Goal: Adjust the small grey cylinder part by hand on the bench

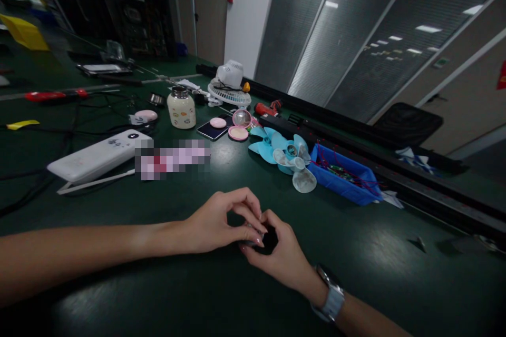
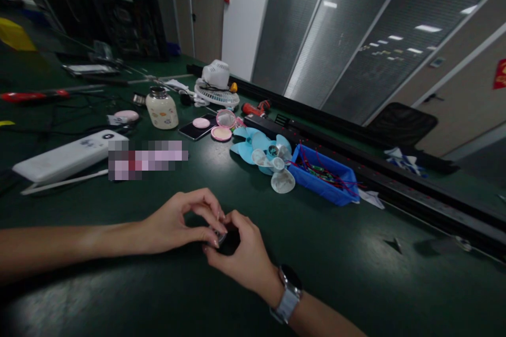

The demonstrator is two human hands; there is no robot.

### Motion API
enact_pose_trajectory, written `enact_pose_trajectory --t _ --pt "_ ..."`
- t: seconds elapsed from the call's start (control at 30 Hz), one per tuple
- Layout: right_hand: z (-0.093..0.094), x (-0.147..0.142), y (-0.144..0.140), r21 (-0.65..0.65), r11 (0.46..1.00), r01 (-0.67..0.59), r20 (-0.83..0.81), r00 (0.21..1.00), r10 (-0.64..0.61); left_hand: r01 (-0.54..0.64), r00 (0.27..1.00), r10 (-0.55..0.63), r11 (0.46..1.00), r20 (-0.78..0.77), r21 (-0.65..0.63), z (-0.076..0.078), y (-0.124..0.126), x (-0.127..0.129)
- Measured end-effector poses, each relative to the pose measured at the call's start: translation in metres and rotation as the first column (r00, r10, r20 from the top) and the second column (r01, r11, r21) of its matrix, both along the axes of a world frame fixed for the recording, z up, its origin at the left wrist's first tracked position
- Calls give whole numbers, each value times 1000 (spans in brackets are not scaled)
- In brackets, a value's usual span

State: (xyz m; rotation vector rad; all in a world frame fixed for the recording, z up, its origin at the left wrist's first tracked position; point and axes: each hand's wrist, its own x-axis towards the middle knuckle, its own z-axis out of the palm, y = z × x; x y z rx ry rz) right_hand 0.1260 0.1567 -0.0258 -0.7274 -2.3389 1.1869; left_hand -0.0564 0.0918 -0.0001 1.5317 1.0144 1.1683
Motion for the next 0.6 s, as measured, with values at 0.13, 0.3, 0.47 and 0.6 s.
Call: enact_pose_trajectory --t 0.13,0.3,0.47,0.6 --pt "-2 0 0 0 1000 -15 -15 1000 15 46 999 -47 999 -5 -21 2 1 -1" --pt "-2 -1 0 45 999 3 -20 1000 -2 71 997 -71 997 -2 -3 0 2 -3" --pt "-2 0 0 27 1000 -13 -30 999 13 114 993 -113 993 -46 25 0 5 -7" --pt "-2 0 0 22 1000 -16 -35 999 17 146 988 -145 989 -49 22 -1 7 -9"
